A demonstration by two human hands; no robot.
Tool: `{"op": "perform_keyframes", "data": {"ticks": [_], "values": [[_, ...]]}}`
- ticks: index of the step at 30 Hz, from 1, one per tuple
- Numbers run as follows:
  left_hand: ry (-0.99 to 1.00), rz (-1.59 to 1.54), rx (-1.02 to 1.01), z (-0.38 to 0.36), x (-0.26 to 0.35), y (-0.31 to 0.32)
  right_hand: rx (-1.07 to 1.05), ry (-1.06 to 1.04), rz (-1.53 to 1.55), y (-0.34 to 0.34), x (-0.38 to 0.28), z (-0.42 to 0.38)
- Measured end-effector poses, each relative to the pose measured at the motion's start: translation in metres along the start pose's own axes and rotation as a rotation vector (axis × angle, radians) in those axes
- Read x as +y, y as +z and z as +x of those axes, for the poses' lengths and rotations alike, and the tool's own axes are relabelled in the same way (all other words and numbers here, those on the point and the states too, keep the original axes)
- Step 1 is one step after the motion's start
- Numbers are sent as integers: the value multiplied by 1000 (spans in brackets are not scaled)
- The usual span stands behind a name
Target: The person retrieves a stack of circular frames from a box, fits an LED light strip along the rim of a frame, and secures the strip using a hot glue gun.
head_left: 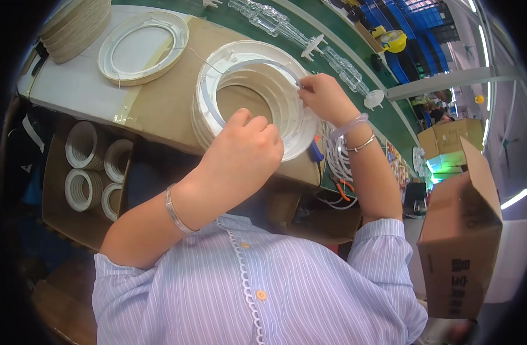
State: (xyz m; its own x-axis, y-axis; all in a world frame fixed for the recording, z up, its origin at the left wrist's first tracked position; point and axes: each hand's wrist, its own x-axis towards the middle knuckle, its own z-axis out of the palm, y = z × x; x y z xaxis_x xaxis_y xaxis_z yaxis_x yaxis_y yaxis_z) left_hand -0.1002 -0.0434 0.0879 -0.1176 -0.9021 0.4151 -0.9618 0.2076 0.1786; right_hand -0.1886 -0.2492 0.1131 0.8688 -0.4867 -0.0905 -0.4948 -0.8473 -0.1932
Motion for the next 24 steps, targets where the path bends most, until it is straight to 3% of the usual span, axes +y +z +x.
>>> {"op": "perform_keyframes", "data": {"ticks": [7, 22, 24], "values": [[17, 23, 33, 0, 2, -2, -100, 117, 241, -9, 2, 3], [14, -61, 31, 0, -6, 6, -157, 144, 136, -4, 3, 8], [20, -45, 167, 0, -6, 11, -61, 85, -13, -1, 1, 7]]}}
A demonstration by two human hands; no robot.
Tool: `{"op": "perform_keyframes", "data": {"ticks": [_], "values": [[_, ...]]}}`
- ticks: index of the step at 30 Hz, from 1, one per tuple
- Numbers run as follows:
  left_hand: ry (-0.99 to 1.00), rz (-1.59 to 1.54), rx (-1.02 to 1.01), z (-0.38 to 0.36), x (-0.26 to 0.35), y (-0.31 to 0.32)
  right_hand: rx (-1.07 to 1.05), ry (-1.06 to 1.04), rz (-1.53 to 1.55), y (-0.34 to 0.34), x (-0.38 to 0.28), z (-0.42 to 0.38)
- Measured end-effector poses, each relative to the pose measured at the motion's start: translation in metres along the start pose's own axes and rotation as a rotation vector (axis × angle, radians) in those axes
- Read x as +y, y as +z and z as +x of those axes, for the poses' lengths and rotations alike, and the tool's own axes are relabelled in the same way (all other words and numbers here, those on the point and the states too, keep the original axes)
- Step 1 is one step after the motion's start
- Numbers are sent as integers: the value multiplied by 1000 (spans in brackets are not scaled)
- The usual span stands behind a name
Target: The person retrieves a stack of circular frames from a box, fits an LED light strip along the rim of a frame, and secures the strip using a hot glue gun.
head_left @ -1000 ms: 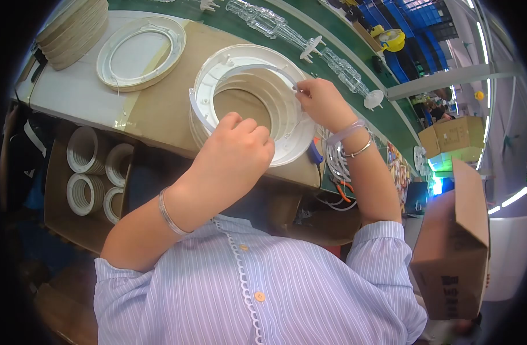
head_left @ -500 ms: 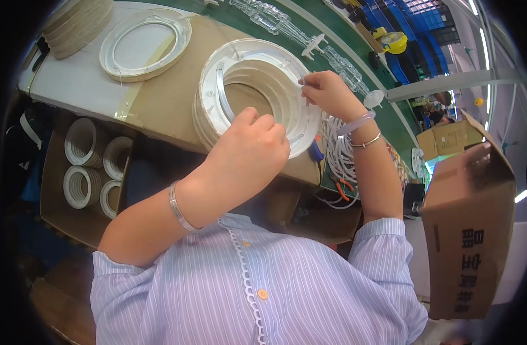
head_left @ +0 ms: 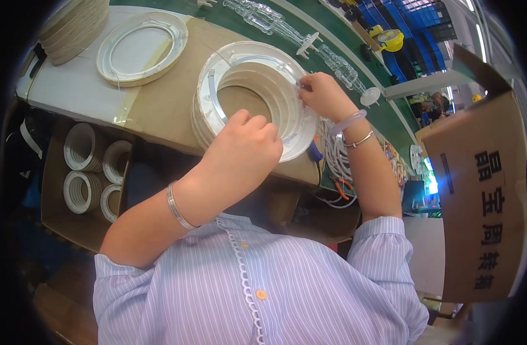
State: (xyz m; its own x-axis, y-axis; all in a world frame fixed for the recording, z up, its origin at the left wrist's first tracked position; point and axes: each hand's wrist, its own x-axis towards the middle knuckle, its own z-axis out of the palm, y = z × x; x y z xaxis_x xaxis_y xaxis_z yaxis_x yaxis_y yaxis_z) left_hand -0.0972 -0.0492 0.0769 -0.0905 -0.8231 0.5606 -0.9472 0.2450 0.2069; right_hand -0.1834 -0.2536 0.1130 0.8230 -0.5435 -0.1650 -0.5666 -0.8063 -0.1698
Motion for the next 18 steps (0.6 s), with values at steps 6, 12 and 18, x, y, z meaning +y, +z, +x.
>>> {"op": "perform_keyframes", "data": {"ticks": [6, 12, 18], "values": [[-31, -36, -135, 0, 0, -8, 261, -75, -18, 9, -5, -11], [-80, -60, -155, 0, 0, -10, 242, -69, -155, 14, -7, -12], [-99, -110, -164, 0, -1, -6, 154, -44, -405, 20, -18, -9]]}}
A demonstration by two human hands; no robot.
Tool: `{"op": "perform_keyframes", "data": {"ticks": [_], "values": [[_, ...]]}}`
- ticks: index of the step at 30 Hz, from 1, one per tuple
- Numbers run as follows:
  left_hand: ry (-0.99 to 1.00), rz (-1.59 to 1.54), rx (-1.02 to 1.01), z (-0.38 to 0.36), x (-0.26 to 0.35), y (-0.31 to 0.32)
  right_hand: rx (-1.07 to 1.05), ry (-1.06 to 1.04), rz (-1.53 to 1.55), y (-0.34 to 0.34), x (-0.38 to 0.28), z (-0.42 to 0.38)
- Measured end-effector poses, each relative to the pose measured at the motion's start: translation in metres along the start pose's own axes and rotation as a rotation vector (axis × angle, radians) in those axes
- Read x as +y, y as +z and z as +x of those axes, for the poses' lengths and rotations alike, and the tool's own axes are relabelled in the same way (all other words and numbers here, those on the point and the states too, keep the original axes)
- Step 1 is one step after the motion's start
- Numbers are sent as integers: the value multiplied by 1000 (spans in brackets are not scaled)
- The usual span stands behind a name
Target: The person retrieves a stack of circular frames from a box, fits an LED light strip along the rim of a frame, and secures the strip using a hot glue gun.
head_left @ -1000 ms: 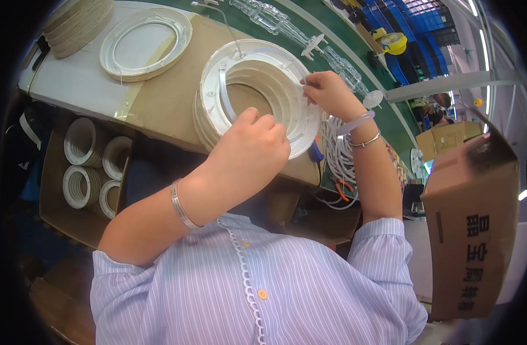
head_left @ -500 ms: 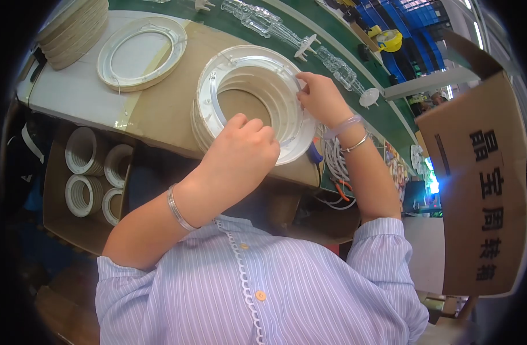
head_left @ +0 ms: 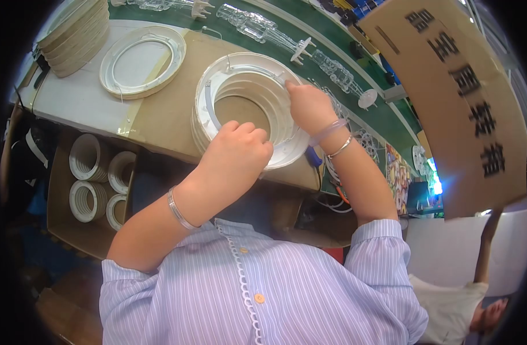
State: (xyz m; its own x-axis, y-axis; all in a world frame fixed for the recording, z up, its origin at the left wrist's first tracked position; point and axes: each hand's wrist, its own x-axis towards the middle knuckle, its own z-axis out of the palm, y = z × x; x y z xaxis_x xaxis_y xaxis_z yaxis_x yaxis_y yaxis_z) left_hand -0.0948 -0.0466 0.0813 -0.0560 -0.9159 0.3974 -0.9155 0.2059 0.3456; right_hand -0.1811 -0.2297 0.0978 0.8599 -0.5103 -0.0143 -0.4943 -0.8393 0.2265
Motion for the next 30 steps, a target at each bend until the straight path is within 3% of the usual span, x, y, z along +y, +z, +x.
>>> {"op": "perform_keyframes", "data": {"ticks": [12, 30], "values": [[-41, -27, -19, 0, -3, 6, 146, -58, -86, 8, -3, -1], [-101, -206, 62, 6, 15, 18, 109, -47, -38, 7, -2, -1]]}}
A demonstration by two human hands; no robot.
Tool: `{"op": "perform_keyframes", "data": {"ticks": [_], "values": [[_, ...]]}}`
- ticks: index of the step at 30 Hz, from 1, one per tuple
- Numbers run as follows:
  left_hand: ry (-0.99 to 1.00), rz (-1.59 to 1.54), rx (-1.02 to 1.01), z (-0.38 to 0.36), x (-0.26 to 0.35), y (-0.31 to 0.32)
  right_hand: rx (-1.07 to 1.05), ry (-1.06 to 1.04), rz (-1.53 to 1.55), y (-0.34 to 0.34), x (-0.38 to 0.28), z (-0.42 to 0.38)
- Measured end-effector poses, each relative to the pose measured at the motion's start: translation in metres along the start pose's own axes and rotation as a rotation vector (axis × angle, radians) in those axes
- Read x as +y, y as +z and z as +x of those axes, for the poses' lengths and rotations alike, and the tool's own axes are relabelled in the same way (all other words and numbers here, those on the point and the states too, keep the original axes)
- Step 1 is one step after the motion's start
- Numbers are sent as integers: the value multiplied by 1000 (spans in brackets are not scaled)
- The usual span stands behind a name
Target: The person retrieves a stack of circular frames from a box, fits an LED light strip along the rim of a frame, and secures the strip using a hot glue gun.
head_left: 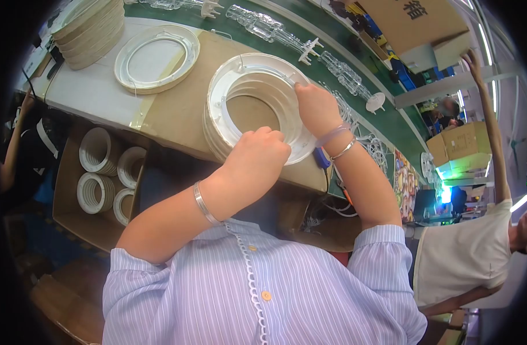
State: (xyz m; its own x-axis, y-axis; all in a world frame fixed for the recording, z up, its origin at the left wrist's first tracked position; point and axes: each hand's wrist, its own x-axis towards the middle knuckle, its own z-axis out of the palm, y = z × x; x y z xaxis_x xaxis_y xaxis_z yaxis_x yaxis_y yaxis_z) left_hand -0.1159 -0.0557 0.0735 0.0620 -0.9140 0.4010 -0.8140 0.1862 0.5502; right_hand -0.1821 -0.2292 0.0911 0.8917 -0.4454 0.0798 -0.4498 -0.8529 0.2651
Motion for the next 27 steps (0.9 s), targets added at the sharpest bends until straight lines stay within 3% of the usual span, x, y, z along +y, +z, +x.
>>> {"op": "perform_keyframes", "data": {"ticks": [27], "values": [[-26, -86, -65, -4, -15, -4, 1, 8, 7, -1, 0, -1]]}}
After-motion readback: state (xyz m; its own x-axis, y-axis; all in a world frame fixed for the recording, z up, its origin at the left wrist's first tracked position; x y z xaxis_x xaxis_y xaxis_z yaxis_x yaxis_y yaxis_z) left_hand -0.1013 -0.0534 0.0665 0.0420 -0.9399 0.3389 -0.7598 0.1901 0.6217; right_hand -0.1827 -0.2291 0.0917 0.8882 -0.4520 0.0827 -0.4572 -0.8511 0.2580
